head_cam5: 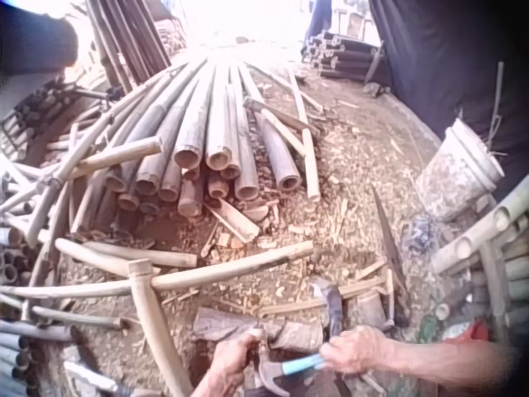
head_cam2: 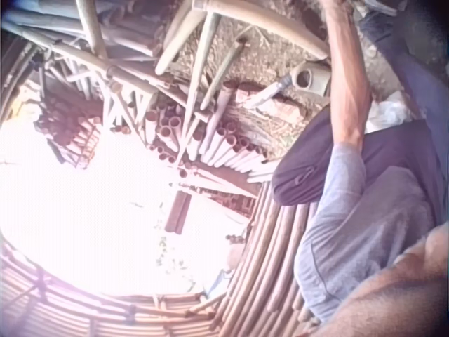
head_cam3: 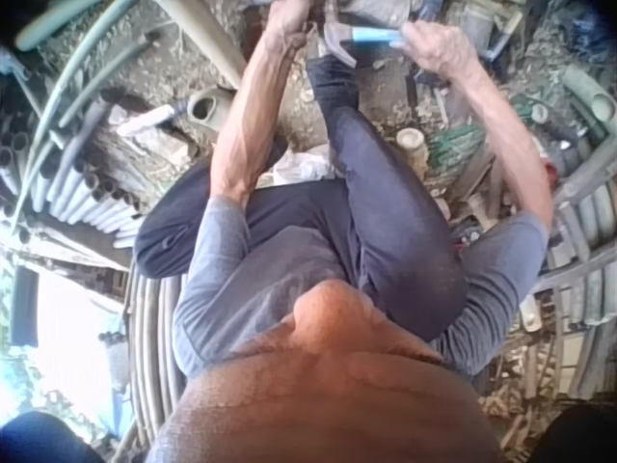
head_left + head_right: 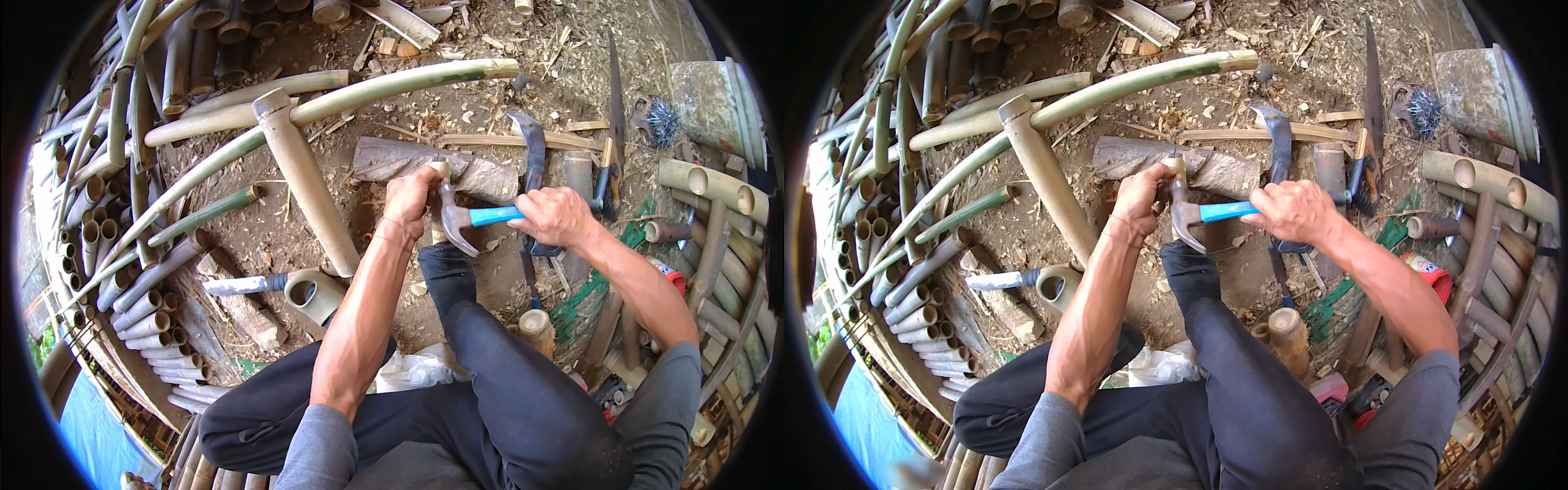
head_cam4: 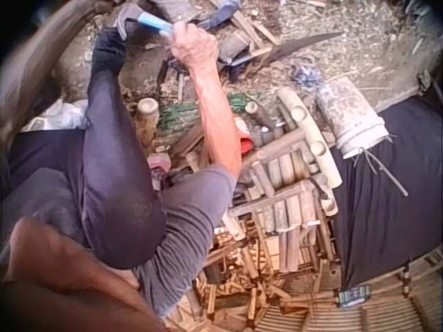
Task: The person sits on the ground and uses a hammer to drive bamboo dowels into pre-cut holes in bamboo poles. They assemble a bamboo structure by fitting pieces together and tapping them into place.
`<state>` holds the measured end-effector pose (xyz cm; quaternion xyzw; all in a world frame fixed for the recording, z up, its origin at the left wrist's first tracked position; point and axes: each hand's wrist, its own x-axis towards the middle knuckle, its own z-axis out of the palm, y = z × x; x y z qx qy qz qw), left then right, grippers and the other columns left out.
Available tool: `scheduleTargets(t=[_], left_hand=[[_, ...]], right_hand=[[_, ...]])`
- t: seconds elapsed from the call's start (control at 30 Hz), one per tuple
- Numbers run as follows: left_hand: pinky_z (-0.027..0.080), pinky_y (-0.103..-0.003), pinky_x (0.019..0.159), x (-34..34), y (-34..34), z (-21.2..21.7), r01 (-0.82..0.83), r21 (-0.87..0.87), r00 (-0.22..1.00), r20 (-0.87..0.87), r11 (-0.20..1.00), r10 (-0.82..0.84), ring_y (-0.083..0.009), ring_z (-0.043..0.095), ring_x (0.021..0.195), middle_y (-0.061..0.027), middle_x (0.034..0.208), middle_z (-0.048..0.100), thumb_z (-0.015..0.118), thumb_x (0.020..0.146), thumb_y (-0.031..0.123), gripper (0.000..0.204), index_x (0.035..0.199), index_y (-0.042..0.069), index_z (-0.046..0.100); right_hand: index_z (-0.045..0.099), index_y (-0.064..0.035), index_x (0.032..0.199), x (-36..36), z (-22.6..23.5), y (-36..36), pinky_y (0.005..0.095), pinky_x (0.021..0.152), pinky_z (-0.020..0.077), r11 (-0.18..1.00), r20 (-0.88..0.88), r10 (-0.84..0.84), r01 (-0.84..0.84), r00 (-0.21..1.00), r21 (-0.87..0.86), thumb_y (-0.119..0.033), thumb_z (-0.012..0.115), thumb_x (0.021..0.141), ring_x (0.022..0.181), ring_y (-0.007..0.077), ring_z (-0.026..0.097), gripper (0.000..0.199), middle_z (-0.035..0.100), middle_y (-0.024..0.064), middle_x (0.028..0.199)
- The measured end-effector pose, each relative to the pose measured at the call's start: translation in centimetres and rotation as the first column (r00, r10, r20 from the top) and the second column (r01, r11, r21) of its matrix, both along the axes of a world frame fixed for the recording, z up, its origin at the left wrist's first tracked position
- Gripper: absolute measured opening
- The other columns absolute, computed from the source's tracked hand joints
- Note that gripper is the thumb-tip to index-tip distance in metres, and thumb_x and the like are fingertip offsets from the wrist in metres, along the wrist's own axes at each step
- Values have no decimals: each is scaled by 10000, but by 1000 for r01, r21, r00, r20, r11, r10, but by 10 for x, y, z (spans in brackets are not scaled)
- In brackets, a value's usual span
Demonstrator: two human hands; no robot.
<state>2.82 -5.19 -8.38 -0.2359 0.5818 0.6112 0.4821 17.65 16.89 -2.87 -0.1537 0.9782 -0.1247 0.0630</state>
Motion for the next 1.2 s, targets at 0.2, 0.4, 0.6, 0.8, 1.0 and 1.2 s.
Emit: scheduleTargets(t=[0.2, 0.4, 0.6, 0.8, 1.0, 1.2], left_hand=[[465, -307, 551, -5, -43, -16, 228, -253, 867, -387, 940, -315, -162, 563, 570, -48, 681, 639, 679, 872, 259, 315, 785, -40, 729], [496, -466, 966, -31, -147, 39, -388, -780, 223, -596, 491, -771, -369, 579, 1094, -230, 1179, 567, 778, 816, 340, 685, 1283, -70, 491], [518, -404, 942, -14, -189, -23, 416, -612, 586, -386, 673, -713, -342, 649, 1097, -276, 1176, 644, 804, 757, 473, 880, 1292, -126, 445], [574, -416, 852, 4, -169, 60, -11, -259, 566, -798, 966, -208, -312, 664, 1037, -258, 1241, 600, 756, 838, 249, 986, 1565, 72, 114], [578, -392, 924, -35, -153, 167, 108, 167, 599, -798, 980, 70, -303, 561, 1230, -179, 1454, 407, 675, 910, 284, 710, 1512, 89, 354], [500, -365, 994, -65, -101, 204, -59, -75, 217, -974, 995, -61, -231, 607, 1114, -114, 1223, 606, 846, 752, 136, 705, 1357, 64, 492]], right_hand=[[579, -16, 894, 62, 21, -28, 403, 476, 514, 955, -41, -39, 25, 998, -297, -320, 621, 949, 549, 297, 622, 312, 586, 127, 670], [577, 14, 1105, 250, -11, -80, 499, 631, 515, 676, 192, -697, 723, 691, -145, -178, 587, 946, 681, 429, 618, 250, 621, 223, 787], [565, -29, 1208, 346, -37, -110, 487, 740, 513, 347, 288, -906, 934, 311, 86, -134, 594, 921, 869, 398, 630, 307, 603, 218, 1048], [565, -44, 1237, 272, -34, -91, 474, 789, 510, 428, -42, -902, 878, 429, -217, -120, 602, 907, 949, 385, 622, 341, 576, 205, 1151], [524, -115, 1349, 127, -2, -118, 423, 903, 511, 811, -149, -578, 545, 803, -212, -10, 566, 881, 1060, 319, 567, 481, 508, 134, 1219], [575, -177, 1329, 47, -38, -130, 361, 867, 484, 995, -280, 54, -28, 959, 96, -92, 534, 899, 1117, 223, 511, 441, 521, 65, 1256]])
